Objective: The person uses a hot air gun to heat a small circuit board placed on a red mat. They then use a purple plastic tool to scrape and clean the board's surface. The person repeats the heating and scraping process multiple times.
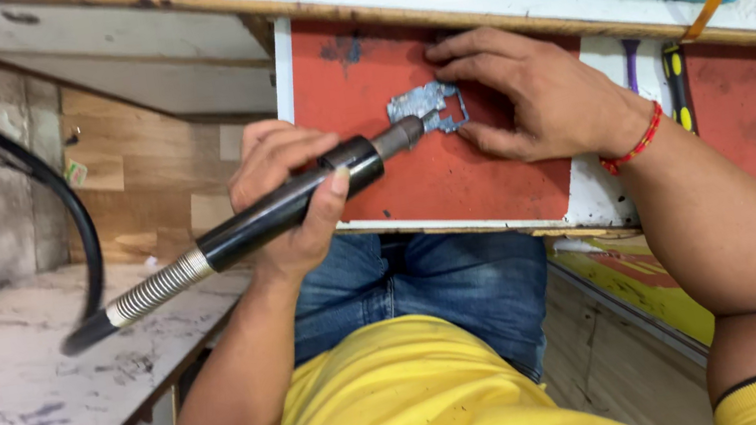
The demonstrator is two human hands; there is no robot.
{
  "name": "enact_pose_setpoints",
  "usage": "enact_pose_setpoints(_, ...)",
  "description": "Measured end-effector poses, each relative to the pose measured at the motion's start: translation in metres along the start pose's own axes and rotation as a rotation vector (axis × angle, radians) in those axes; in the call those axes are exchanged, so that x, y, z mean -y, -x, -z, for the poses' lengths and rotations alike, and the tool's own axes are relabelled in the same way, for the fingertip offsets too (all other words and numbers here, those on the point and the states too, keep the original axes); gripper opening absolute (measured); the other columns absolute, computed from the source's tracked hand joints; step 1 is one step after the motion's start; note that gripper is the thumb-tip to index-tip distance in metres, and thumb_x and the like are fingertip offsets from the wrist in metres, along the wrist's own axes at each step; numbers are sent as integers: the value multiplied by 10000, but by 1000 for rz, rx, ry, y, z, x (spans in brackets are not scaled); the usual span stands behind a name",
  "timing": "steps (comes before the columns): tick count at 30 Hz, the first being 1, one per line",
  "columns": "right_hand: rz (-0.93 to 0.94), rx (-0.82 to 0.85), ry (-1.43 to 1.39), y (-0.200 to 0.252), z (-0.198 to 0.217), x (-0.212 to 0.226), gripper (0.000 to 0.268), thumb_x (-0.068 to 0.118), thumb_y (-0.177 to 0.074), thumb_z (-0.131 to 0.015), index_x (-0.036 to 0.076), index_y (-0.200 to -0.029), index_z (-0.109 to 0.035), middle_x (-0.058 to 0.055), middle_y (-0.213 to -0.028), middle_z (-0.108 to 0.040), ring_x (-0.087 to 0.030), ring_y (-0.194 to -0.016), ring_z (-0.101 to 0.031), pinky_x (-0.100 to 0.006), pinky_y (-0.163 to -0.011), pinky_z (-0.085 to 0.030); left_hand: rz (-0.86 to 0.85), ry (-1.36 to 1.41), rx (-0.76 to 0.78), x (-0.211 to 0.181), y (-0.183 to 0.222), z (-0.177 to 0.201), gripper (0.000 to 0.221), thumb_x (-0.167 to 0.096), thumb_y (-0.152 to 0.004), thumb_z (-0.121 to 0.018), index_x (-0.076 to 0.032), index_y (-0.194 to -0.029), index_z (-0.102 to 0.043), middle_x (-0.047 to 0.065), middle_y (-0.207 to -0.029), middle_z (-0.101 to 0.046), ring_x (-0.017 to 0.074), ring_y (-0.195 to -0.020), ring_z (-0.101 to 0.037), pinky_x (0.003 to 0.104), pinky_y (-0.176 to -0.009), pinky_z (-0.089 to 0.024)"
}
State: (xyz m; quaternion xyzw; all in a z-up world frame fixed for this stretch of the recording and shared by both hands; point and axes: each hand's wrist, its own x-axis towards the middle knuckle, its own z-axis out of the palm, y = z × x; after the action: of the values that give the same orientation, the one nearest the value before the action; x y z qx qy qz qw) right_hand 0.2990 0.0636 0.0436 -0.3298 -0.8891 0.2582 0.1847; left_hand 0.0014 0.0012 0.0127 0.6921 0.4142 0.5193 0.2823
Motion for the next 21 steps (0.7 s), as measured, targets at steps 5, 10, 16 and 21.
enact_pose_setpoints(5, -18, 17, -3, 3, 2, 0, 560, 185, -834, -766, -49, -1318, -609, -192, -1458, -558, -357, -1323, -564, -416, -1105, -477, 29, -30, -63, 0, -2, -4, 303, -281, -979, -732, -9, -1110, -697, 128, -1072, -709, 268, -1032, -644, 374, -975, -519)
enact_pose_setpoints(10, -11, 27, 2, 3, 1, 1, 552, 171, -833, -762, -40, -1322, -617, -187, -1473, -557, -355, -1338, -562, -419, -1116, -477, 55, -1, -56, 0, 4, -2, 293, -276, -970, -727, -13, -1096, -703, 126, -1062, -707, 266, -1057, -645, 362, -962, -528)
enact_pose_setpoints(16, -2, 22, 6, 4, 1, 1, 563, 179, -837, -769, -40, -1332, -611, -192, -1475, -549, -362, -1341, -554, -423, -1128, -468, 95, 57, -46, 3, 4, -2, 303, -271, -982, -728, -11, -1137, -708, 127, -1094, -713, 258, -1057, -647, 372, -998, -522)
enact_pose_setpoints(21, 12, 13, -16, 3, -2, 2, 529, 175, -839, -778, -29, -1302, -624, -192, -1481, -541, -360, -1358, -547, -421, -1137, -465, 7, 97, 64, 5, -2, -1, 316, -262, -948, -744, -3, -1126, -716, 126, -1063, -734, 254, -1003, -662, 372, -980, -516)
